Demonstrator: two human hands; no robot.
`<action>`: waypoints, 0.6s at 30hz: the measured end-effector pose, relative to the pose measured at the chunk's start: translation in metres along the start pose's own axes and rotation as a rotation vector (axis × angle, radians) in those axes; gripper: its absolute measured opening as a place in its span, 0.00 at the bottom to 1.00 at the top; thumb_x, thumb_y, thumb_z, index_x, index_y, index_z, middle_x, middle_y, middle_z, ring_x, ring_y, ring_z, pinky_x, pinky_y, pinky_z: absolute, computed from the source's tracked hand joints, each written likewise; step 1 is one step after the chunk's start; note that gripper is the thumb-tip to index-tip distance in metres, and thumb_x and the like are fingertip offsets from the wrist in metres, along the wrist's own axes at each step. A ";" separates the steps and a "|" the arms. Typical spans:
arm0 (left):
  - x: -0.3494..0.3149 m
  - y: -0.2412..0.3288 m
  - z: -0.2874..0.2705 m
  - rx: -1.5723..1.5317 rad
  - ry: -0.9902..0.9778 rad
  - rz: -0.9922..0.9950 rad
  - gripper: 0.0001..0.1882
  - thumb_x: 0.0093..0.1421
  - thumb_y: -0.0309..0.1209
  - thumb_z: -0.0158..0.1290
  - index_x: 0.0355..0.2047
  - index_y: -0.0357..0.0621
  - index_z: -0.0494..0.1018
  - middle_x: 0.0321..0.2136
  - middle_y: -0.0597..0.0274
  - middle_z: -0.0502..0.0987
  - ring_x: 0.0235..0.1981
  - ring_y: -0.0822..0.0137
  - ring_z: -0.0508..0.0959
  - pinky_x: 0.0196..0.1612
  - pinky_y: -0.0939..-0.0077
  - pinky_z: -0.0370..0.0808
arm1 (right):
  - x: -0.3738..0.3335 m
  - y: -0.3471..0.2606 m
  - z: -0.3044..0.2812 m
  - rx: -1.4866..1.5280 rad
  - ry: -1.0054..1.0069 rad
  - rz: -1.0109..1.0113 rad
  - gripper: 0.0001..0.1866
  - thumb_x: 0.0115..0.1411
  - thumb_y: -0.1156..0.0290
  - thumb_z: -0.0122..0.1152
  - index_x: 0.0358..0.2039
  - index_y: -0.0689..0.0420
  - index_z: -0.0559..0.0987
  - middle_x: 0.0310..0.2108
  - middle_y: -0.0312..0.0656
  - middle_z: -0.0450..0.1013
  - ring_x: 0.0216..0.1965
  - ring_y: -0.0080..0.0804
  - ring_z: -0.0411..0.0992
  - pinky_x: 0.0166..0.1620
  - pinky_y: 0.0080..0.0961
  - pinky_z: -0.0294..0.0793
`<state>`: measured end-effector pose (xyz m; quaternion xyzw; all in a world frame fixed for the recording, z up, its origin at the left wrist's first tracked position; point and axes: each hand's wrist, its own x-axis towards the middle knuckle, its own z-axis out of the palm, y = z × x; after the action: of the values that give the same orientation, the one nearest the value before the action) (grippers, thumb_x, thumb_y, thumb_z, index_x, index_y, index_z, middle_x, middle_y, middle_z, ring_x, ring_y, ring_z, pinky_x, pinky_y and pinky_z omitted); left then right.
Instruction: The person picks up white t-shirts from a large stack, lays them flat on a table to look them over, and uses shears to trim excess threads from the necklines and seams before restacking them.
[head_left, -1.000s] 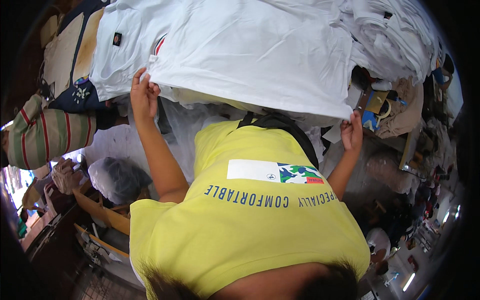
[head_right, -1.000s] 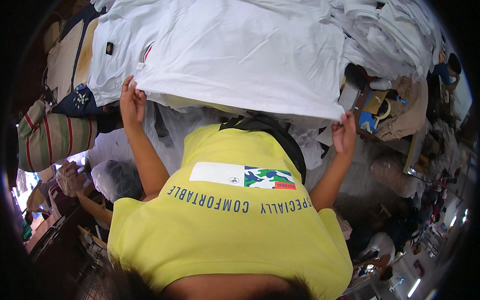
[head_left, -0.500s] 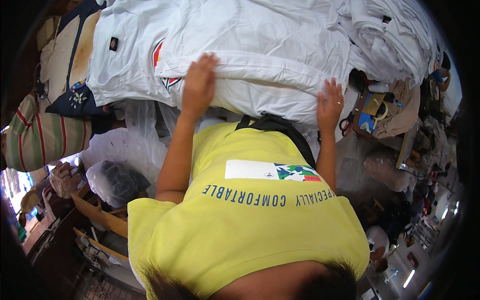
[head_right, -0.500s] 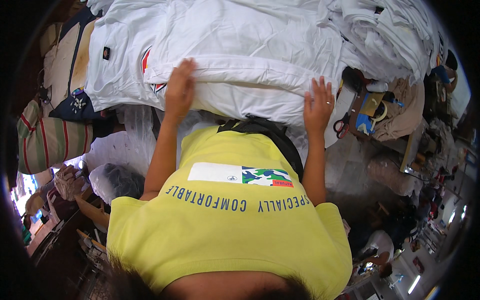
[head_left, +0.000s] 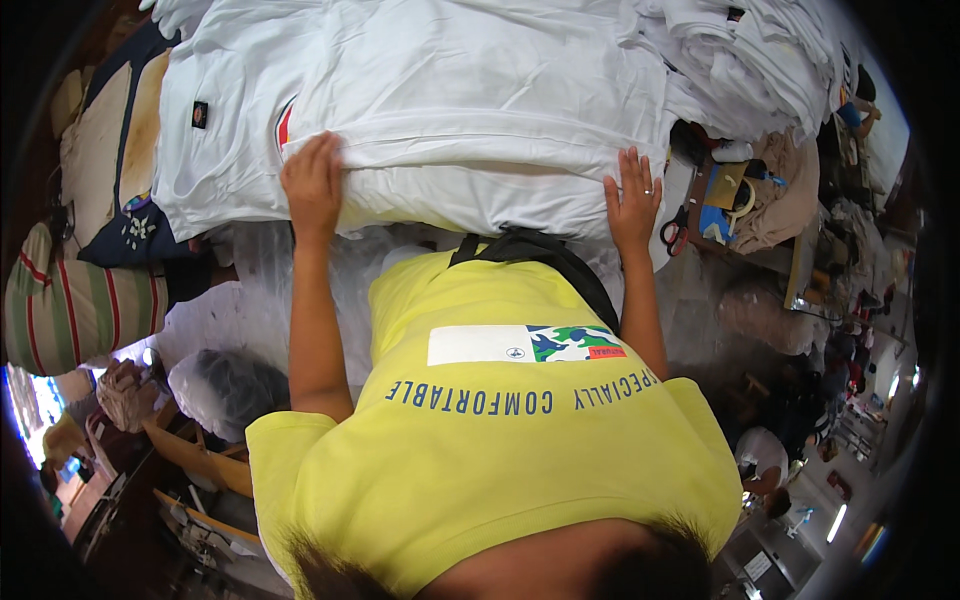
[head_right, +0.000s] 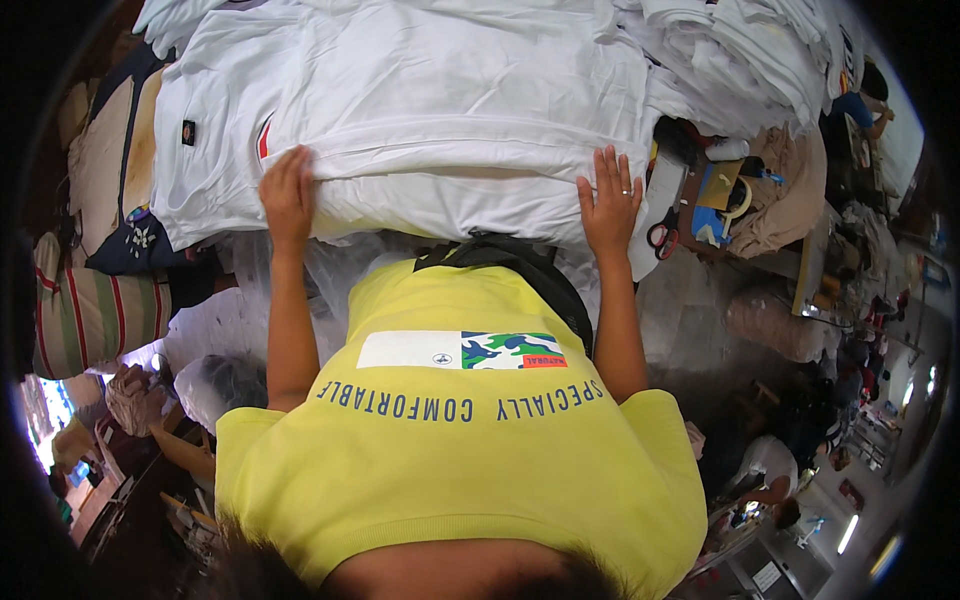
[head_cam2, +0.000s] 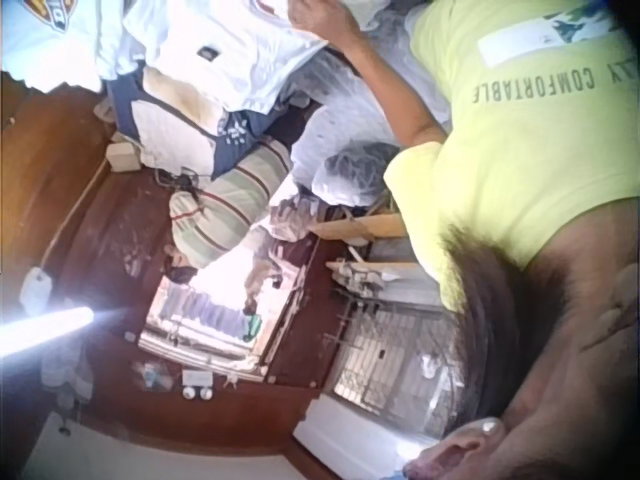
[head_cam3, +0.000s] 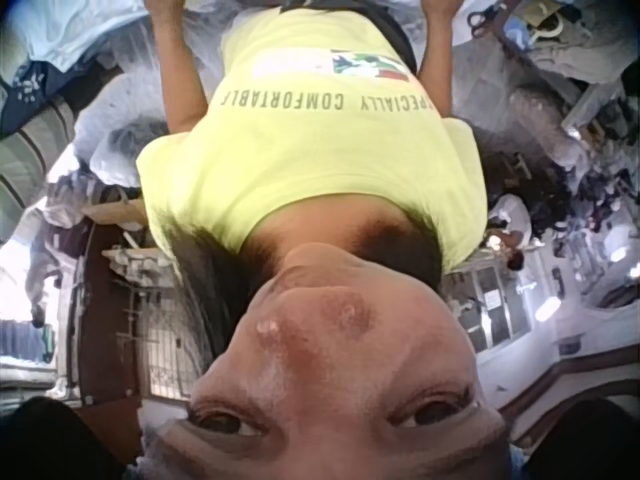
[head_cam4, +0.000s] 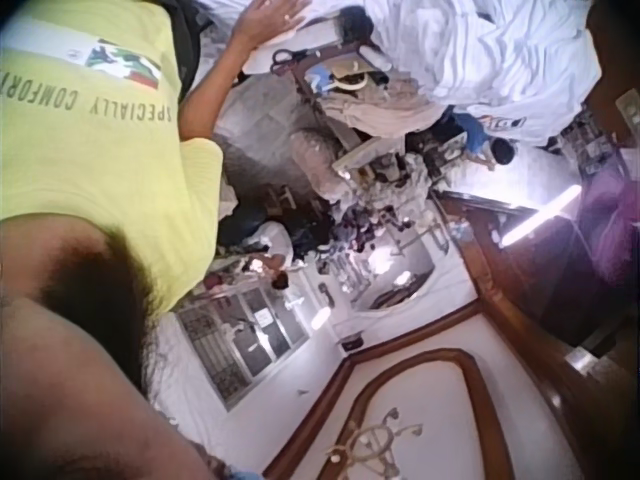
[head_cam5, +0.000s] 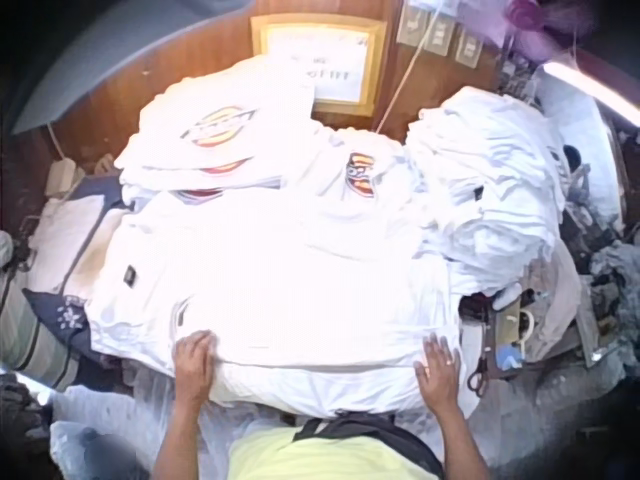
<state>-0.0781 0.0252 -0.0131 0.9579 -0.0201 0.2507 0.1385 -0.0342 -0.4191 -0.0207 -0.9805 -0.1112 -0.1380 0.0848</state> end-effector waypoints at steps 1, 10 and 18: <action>0.005 -0.009 -0.001 0.017 0.050 -0.010 0.15 0.55 0.31 0.51 0.45 0.48 0.70 0.45 0.65 0.71 0.47 0.61 0.69 0.50 0.65 0.62 | 0.002 0.001 -0.002 0.016 0.002 -0.011 0.23 0.61 0.56 0.48 0.54 0.52 0.67 0.57 0.41 0.60 0.61 0.39 0.54 0.60 0.42 0.48; 0.038 -0.038 -0.034 -0.052 -0.216 0.118 0.11 0.47 0.32 0.57 0.32 0.49 0.73 0.29 0.68 0.71 0.34 0.63 0.70 0.35 0.67 0.64 | 0.028 0.005 -0.021 0.775 0.226 0.400 0.07 0.57 0.75 0.52 0.35 0.57 0.76 0.32 0.35 0.74 0.30 0.22 0.69 0.33 0.17 0.66; 0.042 -0.053 -0.027 -0.152 -0.399 0.037 0.13 0.47 0.29 0.57 0.32 0.43 0.67 0.31 0.63 0.72 0.34 0.58 0.72 0.34 0.65 0.67 | 0.067 -0.040 -0.018 0.664 0.085 0.106 0.09 0.53 0.76 0.55 0.36 0.58 0.75 0.34 0.41 0.71 0.31 0.32 0.71 0.34 0.22 0.70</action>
<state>-0.0487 0.0849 0.0167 0.9748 -0.0833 0.0562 0.1991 0.0143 -0.3712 0.0207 -0.8973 -0.0954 -0.1302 0.4109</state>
